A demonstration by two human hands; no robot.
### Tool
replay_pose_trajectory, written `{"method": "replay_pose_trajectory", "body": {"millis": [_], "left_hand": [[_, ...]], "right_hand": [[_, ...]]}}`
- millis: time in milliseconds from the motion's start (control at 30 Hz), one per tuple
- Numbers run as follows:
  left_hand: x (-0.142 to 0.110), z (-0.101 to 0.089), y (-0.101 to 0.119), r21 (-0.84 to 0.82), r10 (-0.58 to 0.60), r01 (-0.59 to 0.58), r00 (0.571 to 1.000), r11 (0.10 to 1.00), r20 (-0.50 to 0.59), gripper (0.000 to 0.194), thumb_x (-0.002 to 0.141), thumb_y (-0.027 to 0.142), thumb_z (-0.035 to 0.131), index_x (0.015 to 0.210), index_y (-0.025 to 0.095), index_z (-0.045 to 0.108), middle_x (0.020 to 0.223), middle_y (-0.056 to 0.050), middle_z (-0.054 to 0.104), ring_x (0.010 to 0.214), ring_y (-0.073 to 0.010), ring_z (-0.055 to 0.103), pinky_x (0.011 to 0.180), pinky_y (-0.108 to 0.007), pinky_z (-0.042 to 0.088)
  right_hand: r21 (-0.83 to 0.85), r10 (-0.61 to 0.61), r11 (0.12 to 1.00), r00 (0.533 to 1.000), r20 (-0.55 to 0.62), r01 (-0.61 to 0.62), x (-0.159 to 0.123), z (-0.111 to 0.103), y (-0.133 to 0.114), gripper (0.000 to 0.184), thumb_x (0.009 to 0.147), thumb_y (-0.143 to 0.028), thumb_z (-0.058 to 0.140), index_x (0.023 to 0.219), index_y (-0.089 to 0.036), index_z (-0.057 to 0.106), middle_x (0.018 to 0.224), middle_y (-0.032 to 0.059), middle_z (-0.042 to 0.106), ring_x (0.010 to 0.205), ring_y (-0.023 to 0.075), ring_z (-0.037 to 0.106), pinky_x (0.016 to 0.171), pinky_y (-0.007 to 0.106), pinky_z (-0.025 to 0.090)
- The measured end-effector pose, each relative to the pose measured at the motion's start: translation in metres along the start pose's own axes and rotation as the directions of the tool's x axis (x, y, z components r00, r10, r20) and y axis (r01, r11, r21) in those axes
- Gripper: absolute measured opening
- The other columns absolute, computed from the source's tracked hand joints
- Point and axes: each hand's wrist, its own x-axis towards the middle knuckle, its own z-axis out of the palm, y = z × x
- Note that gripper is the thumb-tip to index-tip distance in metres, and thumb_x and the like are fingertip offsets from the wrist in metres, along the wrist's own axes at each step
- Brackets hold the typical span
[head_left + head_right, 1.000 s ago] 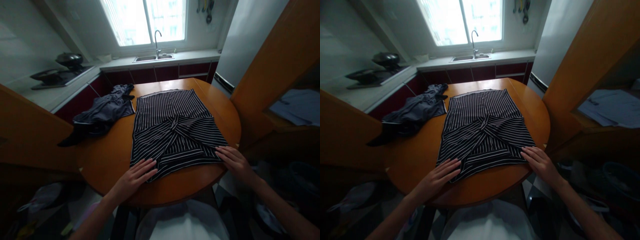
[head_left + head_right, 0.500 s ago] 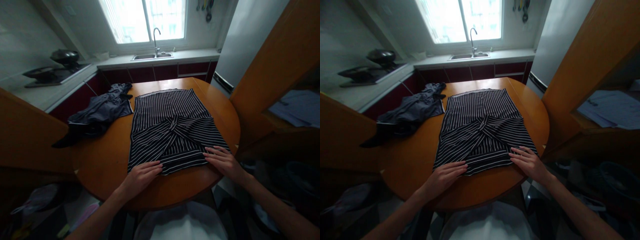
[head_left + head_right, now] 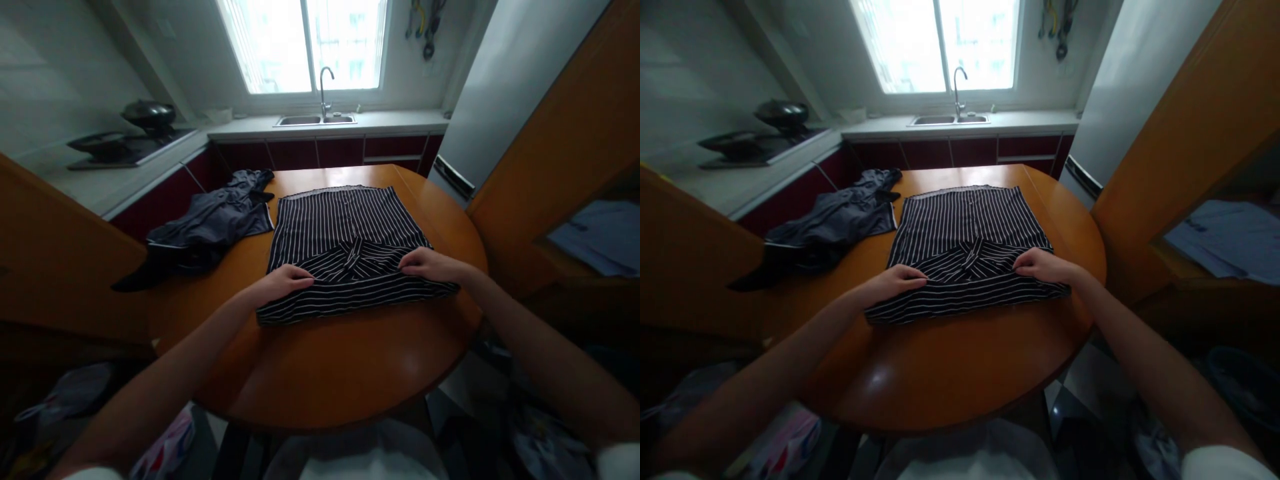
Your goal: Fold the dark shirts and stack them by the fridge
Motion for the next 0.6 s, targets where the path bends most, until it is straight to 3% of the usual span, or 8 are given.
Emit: {"method": "replay_pose_trajectory", "body": {"millis": [167,300,467,533,600], "left_hand": [[0.037,-0.027,-0.012,0.008,-0.15,0.15,0.981,0.989,0.124,0.037,0.071,0.052,0.077,0.087,0.02,0.081,0.081,-0.003,0.076,0.07,-0.0171,0.065,0.066,-0.024,0.048],[0.02,-0.045,-0.027,-0.075,-0.165,0.172,0.982,0.982,0.096,0.049,0.07,0.055,0.076,0.105,0.021,0.079,0.089,-0.004,0.076,0.075,-0.0178,0.066,0.063,-0.023,0.048],[-0.027,-0.048,-0.06,-0.167,-0.199,0.174,0.969,0.971,-0.148,0.062,0.07,0.063,0.072,0.114,0.019,0.074,0.1,-0.007,0.077,0.088,-0.024,0.069,0.07,-0.028,0.054],[-0.044,-0.039,-0.071,-0.168,-0.218,0.175,0.933,0.97,-0.286,0.069,0.071,0.067,0.069,0.118,0.017,0.07,0.099,-0.008,0.076,0.086,-0.0249,0.07,0.071,-0.031,0.056],[-0.058,-0.025,-0.077,-0.143,-0.212,0.166,0.876,0.976,-0.433,0.073,0.072,0.07,0.067,0.12,0.015,0.067,0.1,-0.01,0.075,0.089,-0.0261,0.071,0.077,-0.035,0.057]], "right_hand": [[0.021,0.095,0.995,0.99,0.099,-0.098,0.051,-0.016,0.01,0.026,0.08,-0.036,0.07,0.085,-0.011,0.077,0.076,0.0004,0.075,0.067,0.0141,0.062,0.072,0.027,0.051],[-0.001,0.092,0.996,0.995,0.031,-0.093,0.038,-0.029,0.021,0.033,0.083,-0.038,0.068,0.095,-0.01,0.078,0.085,0.0036,0.077,0.073,0.0147,0.064,0.072,0.026,0.05],[0.019,0.183,0.983,0.958,-0.222,-0.183,-0.02,-0.034,0.063,0.034,0.082,-0.047,0.069,0.095,-0.016,0.077,0.088,0.0069,0.077,0.078,0.0211,0.07,0.071,0.031,0.056],[0.062,0.212,0.977,0.903,-0.374,-0.203,-0.04,-0.022,0.08,0.035,0.081,-0.048,0.069,0.097,-0.017,0.076,0.091,0.0085,0.078,0.081,0.0232,0.072,0.073,0.035,0.058],[0.091,0.237,0.971,0.818,-0.524,-0.223,-0.054,-0.005,0.091,0.036,0.081,-0.05,0.068,0.097,-0.018,0.075,0.091,0.0098,0.077,0.081,0.0244,0.072,0.073,0.037,0.059]]}}
